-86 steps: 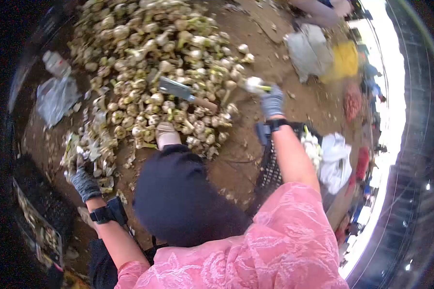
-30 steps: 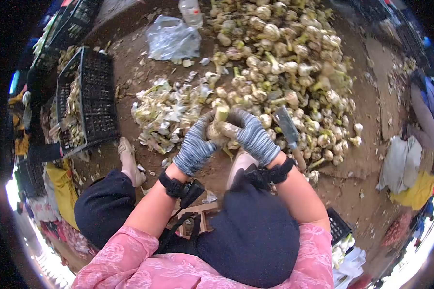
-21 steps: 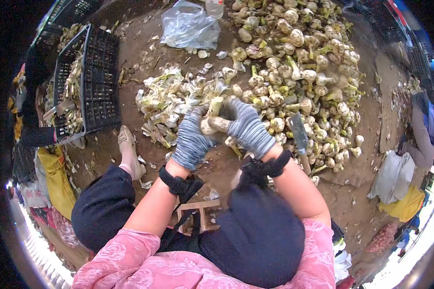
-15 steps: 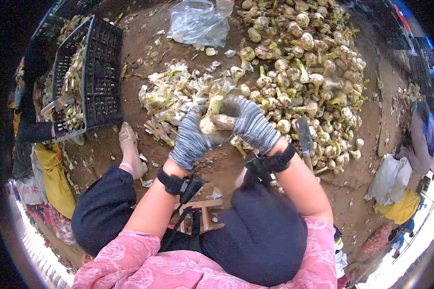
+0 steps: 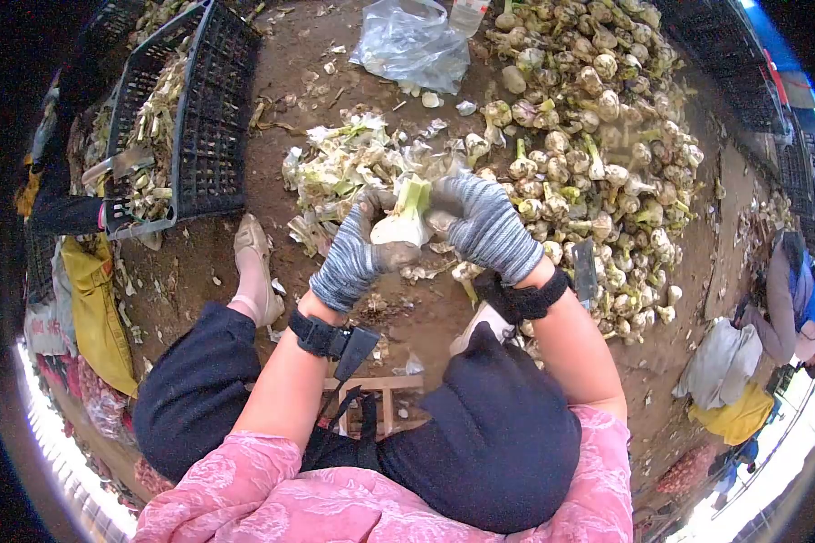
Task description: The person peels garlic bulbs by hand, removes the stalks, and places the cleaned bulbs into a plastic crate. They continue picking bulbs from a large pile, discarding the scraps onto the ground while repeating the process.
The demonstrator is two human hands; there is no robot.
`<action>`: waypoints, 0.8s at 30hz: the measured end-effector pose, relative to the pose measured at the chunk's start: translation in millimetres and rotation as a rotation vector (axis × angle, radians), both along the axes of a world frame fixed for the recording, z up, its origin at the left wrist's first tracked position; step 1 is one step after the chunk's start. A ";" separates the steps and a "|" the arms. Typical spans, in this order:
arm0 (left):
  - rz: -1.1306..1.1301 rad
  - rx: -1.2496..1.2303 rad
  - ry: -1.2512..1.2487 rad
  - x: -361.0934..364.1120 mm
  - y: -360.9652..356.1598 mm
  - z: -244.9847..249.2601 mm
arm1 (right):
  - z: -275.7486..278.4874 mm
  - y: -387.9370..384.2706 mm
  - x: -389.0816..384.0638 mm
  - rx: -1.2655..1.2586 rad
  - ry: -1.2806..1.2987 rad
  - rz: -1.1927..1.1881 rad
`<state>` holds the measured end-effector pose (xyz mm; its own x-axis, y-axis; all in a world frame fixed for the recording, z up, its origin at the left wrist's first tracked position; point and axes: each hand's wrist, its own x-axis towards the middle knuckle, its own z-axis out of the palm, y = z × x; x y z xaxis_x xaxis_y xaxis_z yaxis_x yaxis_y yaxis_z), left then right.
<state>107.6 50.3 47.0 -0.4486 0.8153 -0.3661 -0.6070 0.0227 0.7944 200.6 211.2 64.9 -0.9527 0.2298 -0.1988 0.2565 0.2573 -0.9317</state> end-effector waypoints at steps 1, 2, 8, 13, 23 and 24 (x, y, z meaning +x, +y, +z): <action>0.002 0.000 0.002 -2.0 -0.2 1.9 | -2.3 -1.7 0.0 -0.138 -0.021 -0.085; 0.014 0.001 0.009 -3.6 -0.9 4.4 | -2.6 -2.4 0.3 -0.245 -0.057 -0.120; 0.065 0.020 0.109 0.1 1.0 -0.4 | 7.3 -15.6 -6.1 -0.354 -0.115 -0.160; 0.049 0.010 0.241 0.6 -2.1 -13.5 | -14.8 -12.2 2.9 -0.137 -0.041 -0.191; 0.032 0.067 -0.481 -9.4 -3.5 -7.5 | 3.2 -18.5 6.1 -0.476 -0.020 -0.312; 0.033 0.067 -0.481 -8.6 -2.6 -8.9 | 1.6 -18.8 6.2 -0.476 -0.020 -0.311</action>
